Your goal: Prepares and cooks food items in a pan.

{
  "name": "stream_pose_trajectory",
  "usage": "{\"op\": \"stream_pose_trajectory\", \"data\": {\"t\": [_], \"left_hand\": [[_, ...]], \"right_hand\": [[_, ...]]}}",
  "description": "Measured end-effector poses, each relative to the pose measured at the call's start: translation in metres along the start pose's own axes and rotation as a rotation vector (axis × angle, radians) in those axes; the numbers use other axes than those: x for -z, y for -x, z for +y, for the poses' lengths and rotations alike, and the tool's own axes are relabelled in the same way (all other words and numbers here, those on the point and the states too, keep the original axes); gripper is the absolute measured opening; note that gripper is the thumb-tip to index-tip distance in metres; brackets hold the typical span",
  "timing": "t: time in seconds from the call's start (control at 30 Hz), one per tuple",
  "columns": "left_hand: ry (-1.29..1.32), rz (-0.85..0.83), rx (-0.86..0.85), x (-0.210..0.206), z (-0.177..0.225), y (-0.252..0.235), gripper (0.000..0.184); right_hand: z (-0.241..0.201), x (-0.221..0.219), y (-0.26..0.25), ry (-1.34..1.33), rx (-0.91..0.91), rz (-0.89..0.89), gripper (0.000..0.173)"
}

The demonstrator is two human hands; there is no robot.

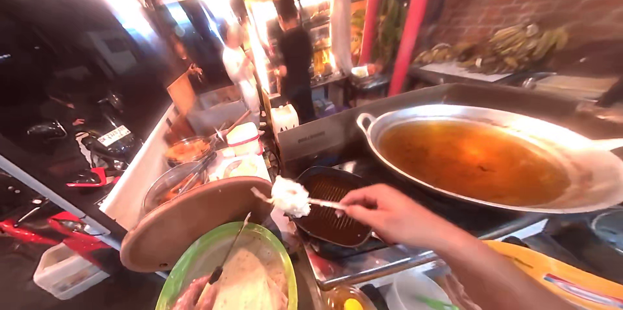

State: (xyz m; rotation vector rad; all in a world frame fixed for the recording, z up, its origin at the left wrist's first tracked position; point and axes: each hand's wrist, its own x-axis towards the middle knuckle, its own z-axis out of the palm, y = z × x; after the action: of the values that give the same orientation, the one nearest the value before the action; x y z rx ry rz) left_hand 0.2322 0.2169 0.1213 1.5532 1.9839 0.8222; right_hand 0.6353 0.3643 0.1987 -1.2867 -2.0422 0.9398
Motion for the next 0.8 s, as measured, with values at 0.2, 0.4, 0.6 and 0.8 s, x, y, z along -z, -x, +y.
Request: {"op": "stream_pose_trajectory", "data": {"t": [0.2,0.4,0.6,0.8], "left_hand": [[-0.224,-0.141,-0.073,-0.066,0.073,-0.078,0.043],[-0.485,-0.246,-0.096,-0.142,0.125,-0.152,0.047],[-0.688,-0.213,-0.136,-0.174,0.157,-0.183,0.044],[-0.751,-0.161,-0.155,-0.180,0.166,-0.196,0.046]], "right_hand": [[0.087,0.019,-0.077,0.454,-0.199,0.073,0.027],[0.139,0.009,-0.113,0.729,-0.288,-0.034,0.024],[0.152,0.002,-0.118,0.796,-0.157,-0.050,0.023],[0.149,-0.001,-0.124,0.866,-0.082,-0.047,0.023]]}}
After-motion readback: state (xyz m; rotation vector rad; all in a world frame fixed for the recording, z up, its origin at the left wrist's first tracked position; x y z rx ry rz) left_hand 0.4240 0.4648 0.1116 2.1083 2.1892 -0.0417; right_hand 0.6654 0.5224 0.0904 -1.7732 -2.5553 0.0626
